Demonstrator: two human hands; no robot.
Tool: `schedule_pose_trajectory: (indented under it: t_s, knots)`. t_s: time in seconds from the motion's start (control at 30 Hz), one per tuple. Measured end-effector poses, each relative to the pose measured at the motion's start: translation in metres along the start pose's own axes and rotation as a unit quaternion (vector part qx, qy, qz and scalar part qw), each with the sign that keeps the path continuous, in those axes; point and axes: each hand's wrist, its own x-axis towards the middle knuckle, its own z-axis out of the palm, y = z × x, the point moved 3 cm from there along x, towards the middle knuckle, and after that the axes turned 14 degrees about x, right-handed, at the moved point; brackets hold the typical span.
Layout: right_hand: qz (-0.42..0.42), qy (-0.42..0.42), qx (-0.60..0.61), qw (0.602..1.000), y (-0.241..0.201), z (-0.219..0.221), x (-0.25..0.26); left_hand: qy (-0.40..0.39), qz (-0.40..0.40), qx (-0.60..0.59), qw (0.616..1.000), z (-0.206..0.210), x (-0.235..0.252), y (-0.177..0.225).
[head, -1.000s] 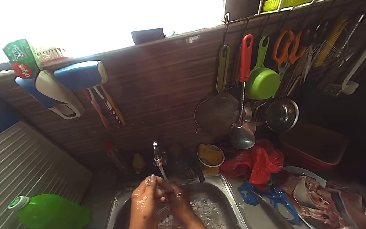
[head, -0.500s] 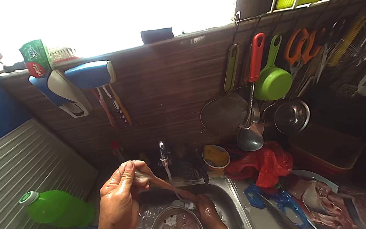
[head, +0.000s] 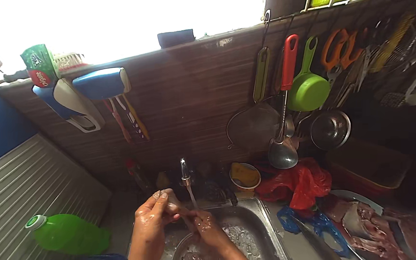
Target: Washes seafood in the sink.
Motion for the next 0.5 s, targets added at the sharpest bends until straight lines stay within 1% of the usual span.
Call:
schedule_pose_trajectory:
  t_s: [0.03, 0.07, 0.1, 0.13, 0.2, 0.23, 0.27, 0.3, 0.33, 0.37, 0.4, 0.43, 0.5]
  knots:
    - [0.020, 0.009, 0.014, 1.000, -0.002, -0.005, 0.001, 0.001, -0.006, 0.029, 1.000, -0.008, 0.002, -0.005]
    - [0.033, 0.007, 0.031, 0.999, -0.006, -0.011, 0.003, -0.003, -0.007, 0.081, 0.997, -0.016, 0.005, -0.013]
    - [0.042, -0.004, 0.049, 0.998, -0.010, -0.016, 0.005, -0.014, -0.009, 0.162, 0.987, -0.024, 0.009, -0.025]
    - [0.051, -0.020, 0.066, 0.996, -0.014, -0.020, 0.008, -0.039, -0.022, 0.262, 0.964, -0.032, 0.014, -0.041]
    - [0.051, -0.066, 0.079, 0.993, -0.026, -0.023, 0.012, -0.099, -0.044, 0.463, 0.880, -0.040, 0.023, -0.074]
    - [0.048, -0.094, 0.076, 0.991, -0.032, -0.022, 0.015, -0.116, -0.030, 0.518, 0.847, -0.036, 0.023, -0.086]
    - [0.048, -0.118, 0.064, 0.990, -0.036, -0.020, 0.018, -0.120, 0.003, 0.531, 0.839, -0.029, 0.020, -0.094]
    - [0.050, -0.133, 0.045, 0.989, -0.041, -0.016, 0.020, -0.122, 0.045, 0.498, 0.857, -0.019, 0.017, -0.098]
    - [0.051, -0.139, 0.023, 0.989, -0.045, -0.011, 0.022, -0.124, 0.084, 0.424, 0.893, -0.009, 0.017, -0.103]
    - [0.050, -0.136, 0.006, 0.989, -0.048, -0.008, 0.023, -0.135, 0.091, 0.322, 0.932, 0.002, 0.019, -0.110]
    - [0.042, -0.128, -0.001, 0.991, -0.050, -0.006, 0.023, -0.142, 0.079, 0.226, 0.961, 0.013, 0.022, -0.116]
    - [0.029, -0.115, -0.006, 0.993, -0.051, -0.006, 0.023, -0.143, 0.064, 0.153, 0.976, 0.021, 0.025, -0.120]
    - [0.009, -0.065, -0.026, 0.997, -0.059, -0.010, 0.022, -0.133, 0.051, 0.077, 0.987, 0.037, 0.029, -0.127]
